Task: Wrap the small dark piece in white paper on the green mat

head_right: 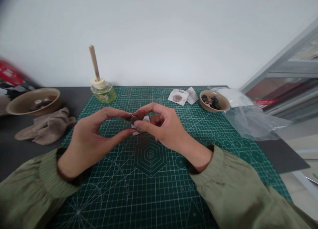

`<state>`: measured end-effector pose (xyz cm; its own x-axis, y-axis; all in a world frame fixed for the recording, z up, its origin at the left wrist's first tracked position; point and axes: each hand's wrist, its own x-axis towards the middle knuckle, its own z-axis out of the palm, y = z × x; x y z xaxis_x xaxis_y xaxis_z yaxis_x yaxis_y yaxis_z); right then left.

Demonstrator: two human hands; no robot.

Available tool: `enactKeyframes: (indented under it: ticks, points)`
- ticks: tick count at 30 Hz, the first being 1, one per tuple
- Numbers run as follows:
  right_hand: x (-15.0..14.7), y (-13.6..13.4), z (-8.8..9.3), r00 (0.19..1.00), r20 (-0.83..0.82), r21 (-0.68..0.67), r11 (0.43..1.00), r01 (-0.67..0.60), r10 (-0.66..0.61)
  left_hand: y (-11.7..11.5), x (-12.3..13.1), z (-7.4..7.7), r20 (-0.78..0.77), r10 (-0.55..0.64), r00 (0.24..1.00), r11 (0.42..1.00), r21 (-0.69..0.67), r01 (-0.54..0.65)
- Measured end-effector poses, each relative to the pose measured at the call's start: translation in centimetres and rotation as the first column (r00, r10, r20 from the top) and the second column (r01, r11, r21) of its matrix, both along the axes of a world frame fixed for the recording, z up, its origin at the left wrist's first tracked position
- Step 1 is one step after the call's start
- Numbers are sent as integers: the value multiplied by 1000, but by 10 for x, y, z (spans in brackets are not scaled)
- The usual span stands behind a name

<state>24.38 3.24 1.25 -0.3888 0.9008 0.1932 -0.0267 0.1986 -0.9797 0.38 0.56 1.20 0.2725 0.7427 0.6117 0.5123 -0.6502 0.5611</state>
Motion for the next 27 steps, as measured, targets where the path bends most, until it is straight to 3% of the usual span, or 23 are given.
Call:
enactKeyframes:
  ticks: [6, 9, 13, 16, 27]
  points:
    - [0, -6, 3, 997, -66, 33, 999, -29, 32, -7, 0, 3, 65, -23, 998, 998, 53, 20]
    - [2, -10, 5, 999, -43, 171, 985, 3, 4, -9, 0, 7, 110, -37, 993, 999, 34, 33]
    - [5, -12, 8, 996, 46, 382, 923, 48, -71, -12, -1, 11, 128, -54, 990, 998, 44, 49]
    - [5, -13, 10, 994, 69, 461, 886, 47, -88, -13, 0, 11, 137, -71, 988, 996, 63, 63]
    - [7, -16, 10, 992, 85, 493, 869, 43, -97, -15, -1, 12, 223, -125, 967, 991, -27, 134]
